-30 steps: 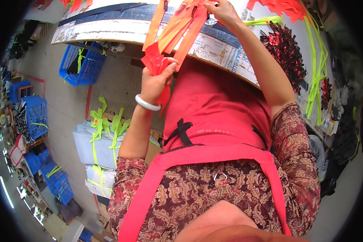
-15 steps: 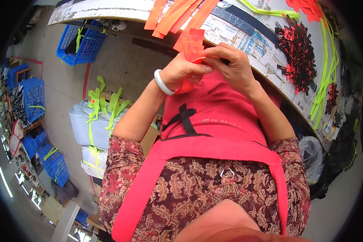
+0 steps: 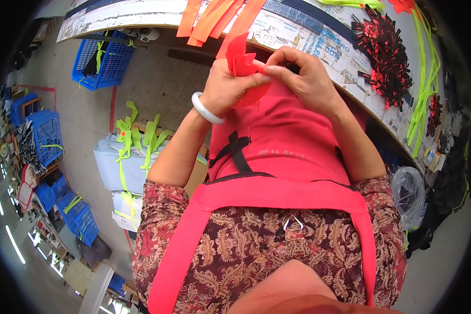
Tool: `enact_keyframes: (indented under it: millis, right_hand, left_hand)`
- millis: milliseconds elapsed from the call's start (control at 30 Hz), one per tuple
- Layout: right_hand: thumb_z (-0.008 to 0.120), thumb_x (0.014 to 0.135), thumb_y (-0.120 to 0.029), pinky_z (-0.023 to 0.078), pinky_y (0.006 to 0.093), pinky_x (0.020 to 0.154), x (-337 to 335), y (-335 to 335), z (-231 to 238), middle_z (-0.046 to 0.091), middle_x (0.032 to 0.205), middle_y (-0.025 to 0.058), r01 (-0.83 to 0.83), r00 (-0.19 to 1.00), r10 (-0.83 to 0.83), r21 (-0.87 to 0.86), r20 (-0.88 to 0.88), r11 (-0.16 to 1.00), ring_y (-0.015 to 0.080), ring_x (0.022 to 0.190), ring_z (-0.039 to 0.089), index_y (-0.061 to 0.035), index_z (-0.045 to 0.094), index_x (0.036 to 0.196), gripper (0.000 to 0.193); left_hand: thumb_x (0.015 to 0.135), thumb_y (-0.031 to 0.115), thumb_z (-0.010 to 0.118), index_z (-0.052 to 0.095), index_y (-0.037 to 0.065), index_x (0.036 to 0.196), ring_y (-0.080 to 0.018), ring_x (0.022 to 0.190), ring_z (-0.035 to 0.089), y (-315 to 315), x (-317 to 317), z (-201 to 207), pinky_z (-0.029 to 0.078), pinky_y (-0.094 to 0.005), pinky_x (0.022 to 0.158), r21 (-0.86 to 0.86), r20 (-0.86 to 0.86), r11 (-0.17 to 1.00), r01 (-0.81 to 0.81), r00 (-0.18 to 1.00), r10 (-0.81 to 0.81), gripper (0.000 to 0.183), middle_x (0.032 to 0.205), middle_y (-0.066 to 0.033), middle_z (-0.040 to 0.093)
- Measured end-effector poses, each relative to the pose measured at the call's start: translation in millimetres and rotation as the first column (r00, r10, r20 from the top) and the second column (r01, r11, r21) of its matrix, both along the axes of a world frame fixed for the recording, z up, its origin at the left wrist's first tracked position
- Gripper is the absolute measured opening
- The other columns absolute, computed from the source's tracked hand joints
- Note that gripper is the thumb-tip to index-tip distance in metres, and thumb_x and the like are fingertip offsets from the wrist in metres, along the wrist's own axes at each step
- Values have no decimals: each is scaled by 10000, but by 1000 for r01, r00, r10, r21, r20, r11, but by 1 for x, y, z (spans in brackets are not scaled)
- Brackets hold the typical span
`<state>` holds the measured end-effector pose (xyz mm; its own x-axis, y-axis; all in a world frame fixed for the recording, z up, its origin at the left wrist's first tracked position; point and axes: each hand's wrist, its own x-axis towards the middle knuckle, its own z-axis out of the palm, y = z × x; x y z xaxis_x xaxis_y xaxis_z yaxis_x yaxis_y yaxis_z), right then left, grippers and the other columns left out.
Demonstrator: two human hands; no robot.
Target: Attaching plastic buckles to orange fabric straps at a workstation.
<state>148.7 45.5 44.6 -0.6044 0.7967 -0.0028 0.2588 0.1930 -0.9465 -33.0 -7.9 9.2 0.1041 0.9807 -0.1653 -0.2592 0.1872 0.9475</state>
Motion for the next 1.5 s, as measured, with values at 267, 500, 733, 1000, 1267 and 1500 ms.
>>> enact_keyframes:
  millis: [267, 500, 733, 1000, 1267, 1500]
  right_hand:
    - [543, 947, -180, 452, 345, 637, 12, -2, -16, 551, 730, 182, -141, 980, 135, 33, 145, 989, 284, 651, 541, 21, 578, 950, 204]
    - [523, 930, -154, 447, 337, 628, 13, -11, -12, 549, 713, 160, -214, 969, 207, 38, 137, 976, 258, 631, 532, 23, 561, 943, 181]
    - [509, 915, -203, 325, 209, 400, 16, -27, -61, 480, 621, -49, 63, 997, -78, -659, 6, 750, 30, 493, 419, -67, 595, 879, 165]
    - [573, 951, -270, 299, 179, 460, 11, -6, -61, 470, 642, -35, 251, 867, -458, -622, -195, 741, 34, 510, 385, -57, 571, 821, 249]
    - [580, 959, -264, 370, 167, 583, 2, -14, -55, 523, 743, -55, 392, 879, -467, -414, -94, 821, -3, 667, 443, -41, 612, 938, 226]
    - [643, 910, -260, 343, 163, 448, 31, -9, -39, 590, 725, -22, 38, 996, -75, -519, -52, 854, 18, 516, 445, -50, 658, 1026, 241]
  left_hand:
    - [841, 120, 722, 688, 1, 897, -35, 615, 509, -3, -2, -7, 412, -203, 533, -33, -53, 998, 46, 997, -48, 136, 699, 28, 598]
    - [855, 99, 691, 659, 10, 853, -63, 645, 525, -6, 0, -15, 432, -232, 568, 55, -36, 996, 68, 997, -66, 95, 725, 4, 608]
    - [800, 12, 656, 616, -5, 882, -192, 722, 626, -8, 23, 1, 484, -276, 624, 674, -504, 724, 148, 809, 304, 93, 799, -97, 621]
    - [864, 102, 689, 650, -8, 852, -53, 642, 542, -14, 25, -10, 443, -214, 568, 23, -169, 990, 141, 976, -135, 117, 710, -3, 615]
    - [833, 99, 704, 651, -22, 805, -65, 578, 534, -13, 43, -25, 434, -262, 515, 106, -317, 988, 112, 946, -73, 136, 630, -30, 610]
    - [857, 94, 686, 692, -10, 892, -69, 663, 585, -7, 17, -14, 482, -227, 602, 71, -265, 993, 91, 962, -69, 110, 729, -26, 658]
